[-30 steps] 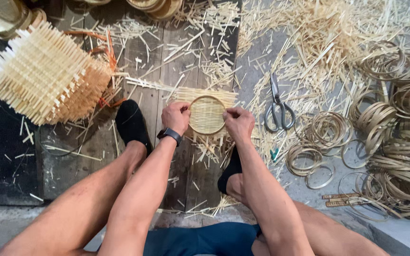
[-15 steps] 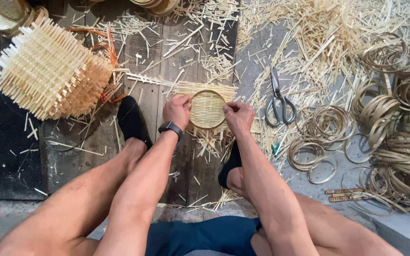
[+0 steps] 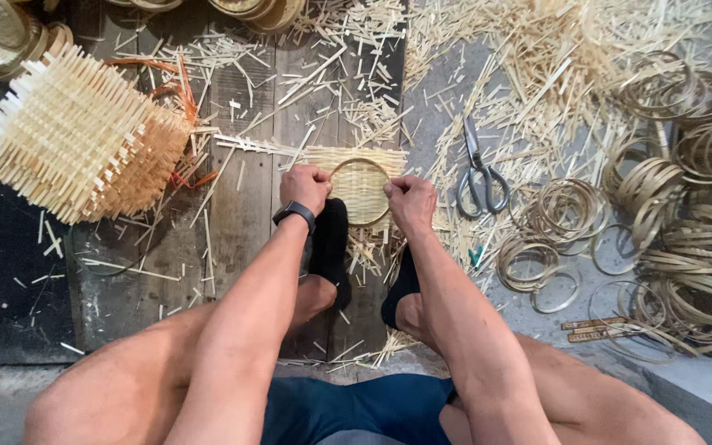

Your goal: The person weaves thin bamboo strips into a circular frame to assemble a small tray and uses shears to trim the excess material from the edges.

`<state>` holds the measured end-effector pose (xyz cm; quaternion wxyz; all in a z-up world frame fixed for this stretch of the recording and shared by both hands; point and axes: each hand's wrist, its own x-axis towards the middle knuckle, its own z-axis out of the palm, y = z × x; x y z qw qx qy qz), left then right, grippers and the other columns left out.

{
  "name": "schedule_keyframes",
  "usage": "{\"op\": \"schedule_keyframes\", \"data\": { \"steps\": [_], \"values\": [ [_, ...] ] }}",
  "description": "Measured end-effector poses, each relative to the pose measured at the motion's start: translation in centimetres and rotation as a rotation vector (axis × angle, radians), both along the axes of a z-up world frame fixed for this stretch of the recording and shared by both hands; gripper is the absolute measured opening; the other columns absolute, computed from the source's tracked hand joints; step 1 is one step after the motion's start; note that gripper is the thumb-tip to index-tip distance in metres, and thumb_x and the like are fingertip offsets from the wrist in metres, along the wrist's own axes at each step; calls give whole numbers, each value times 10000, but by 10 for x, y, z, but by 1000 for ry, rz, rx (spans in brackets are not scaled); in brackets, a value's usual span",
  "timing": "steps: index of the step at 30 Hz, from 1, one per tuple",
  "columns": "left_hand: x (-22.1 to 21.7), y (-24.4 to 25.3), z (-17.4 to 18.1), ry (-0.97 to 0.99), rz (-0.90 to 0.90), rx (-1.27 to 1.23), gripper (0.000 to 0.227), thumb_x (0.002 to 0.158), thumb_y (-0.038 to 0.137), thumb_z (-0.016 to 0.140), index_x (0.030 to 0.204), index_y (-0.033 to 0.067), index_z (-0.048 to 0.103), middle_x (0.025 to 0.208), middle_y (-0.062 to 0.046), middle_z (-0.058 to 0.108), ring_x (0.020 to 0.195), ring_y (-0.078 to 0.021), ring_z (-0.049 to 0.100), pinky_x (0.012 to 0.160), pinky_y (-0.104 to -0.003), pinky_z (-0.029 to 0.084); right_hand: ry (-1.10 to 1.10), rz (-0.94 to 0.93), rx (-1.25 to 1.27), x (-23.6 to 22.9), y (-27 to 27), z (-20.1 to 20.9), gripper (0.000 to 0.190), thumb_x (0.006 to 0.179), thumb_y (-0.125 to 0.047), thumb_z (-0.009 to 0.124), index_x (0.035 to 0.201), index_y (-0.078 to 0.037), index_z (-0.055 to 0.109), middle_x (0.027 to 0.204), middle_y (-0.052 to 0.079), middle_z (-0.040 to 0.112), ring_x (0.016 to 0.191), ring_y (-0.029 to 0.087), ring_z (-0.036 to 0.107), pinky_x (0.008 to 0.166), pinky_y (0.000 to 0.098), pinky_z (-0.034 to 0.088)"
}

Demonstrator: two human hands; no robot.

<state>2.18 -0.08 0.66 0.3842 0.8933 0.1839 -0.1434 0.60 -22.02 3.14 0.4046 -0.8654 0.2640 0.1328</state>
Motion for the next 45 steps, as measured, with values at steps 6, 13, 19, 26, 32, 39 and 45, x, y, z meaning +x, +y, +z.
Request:
{"op": "schedule_keyframes", "data": {
  "steps": [6,13,19,26,32,39,45],
  "values": [
    [-12,3,-23,-275,-13,-6,109,684,134,860,785,120,821,812,-78,774,831,-286,721,768,-391,567,-104,53,63,-6,-9,-10,215,789,-175,854,958,-48,811,809,99,786,710,154,738,710,310,588],
    [-10,-3,-23,-161,37,-71,116,746,145,838,858,124,822,820,-85,772,789,-255,742,771,-366,567,-85,18,205,-7,-22,-30,175,820,-175,815,899,-20,799,753,73,768,663,116,700,648,299,575],
    [-3,5,-22,-111,16,-127,136,721,134,838,855,128,816,797,-74,768,737,-234,754,724,-350,586,31,171,186,15,-41,-41,209,741,-183,875,874,-31,820,749,84,771,663,123,688,651,304,561],
    [28,3,4,-170,-394,173,92,849,140,749,785,127,814,941,-105,750,890,-282,690,824,-399,550,-38,279,-262,0,-6,8,292,890,-301,840,807,-24,803,712,168,737,632,266,690,670,414,561],
    [40,-32,-3,-734,-607,6,190,935,307,675,990,180,804,1040,-78,711,992,-324,614,908,-469,464,329,-361,532,-81,69,5,352,949,-320,710,833,12,689,637,110,667,504,186,628,452,354,539],
    [42,-37,-31,-314,-427,-275,248,1009,339,688,992,106,770,976,-92,714,943,-299,674,847,-411,520,-32,-349,377,-106,91,-75,337,1001,-249,665,874,59,714,648,99,673,560,136,566,502,316,471],
    [54,-41,-46,-32,-225,-410,306,871,385,801,943,88,812,796,-74,778,717,-147,728,668,-312,554,263,-168,301,-86,74,-32,405,1035,-303,630,883,57,736,711,146,707,638,206,624,615,367,519]
  ]
}}
